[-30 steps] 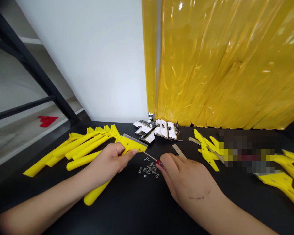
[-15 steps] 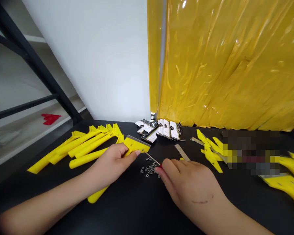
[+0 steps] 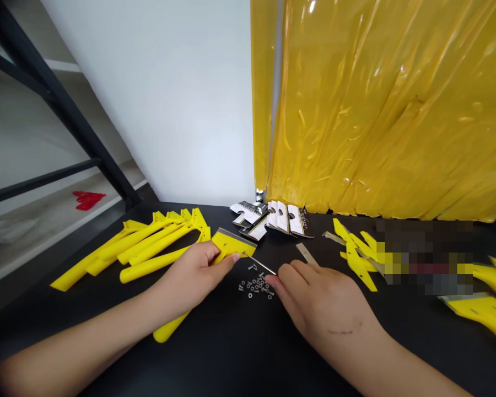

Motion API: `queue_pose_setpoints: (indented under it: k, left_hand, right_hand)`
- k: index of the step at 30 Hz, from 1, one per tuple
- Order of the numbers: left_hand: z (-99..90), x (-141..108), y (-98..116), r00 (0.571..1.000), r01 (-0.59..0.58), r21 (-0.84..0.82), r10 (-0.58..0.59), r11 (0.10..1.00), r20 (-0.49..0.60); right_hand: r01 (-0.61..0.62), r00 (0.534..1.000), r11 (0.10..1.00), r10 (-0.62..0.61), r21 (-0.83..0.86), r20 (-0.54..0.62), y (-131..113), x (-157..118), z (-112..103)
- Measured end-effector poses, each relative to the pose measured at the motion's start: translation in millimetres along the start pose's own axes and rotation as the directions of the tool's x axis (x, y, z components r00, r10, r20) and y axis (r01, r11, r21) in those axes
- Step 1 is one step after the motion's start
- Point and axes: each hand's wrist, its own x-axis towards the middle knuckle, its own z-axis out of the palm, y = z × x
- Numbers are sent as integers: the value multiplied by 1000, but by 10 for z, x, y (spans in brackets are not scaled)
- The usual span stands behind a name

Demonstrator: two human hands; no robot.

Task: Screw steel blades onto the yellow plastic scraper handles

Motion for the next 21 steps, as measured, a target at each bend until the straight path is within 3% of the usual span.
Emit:
queue_pose_setpoints:
  k: [7,10,12,14,16,18,21]
  left_hand:
    - [4,-39,48,998,-55,-28,54,998,-34]
    - [3,-48,56,998,-58,-17,58,998,-38]
    - [8,-54,55,998,-56,-15,56,998,-34]
    - [20,-67,60,995,-81,-13,80,997,-53]
    - [33,-82,72,989,-116,-10,114,993,-89]
    - [33,-84,89,986,-121,-16,118,993,-118]
    - [-13,-33,100,996,-52,-78,46,996,-80]
  right_hand:
    - [-5,999,998,7,-69,36,-71,-53,67]
    - [-127,988,989,119,79,97,-80,-66,79]
    - [-333,931,901,269,277,245,-85,-57,82]
    - [-558,819,710,385,430,426,-100,-40,86]
    - [-684,725,541,433,489,535,-123,-26,99]
    - [-715,697,492,448,496,560,-138,-27,119]
    - [-689,719,546,430,476,547,-113,-42,126]
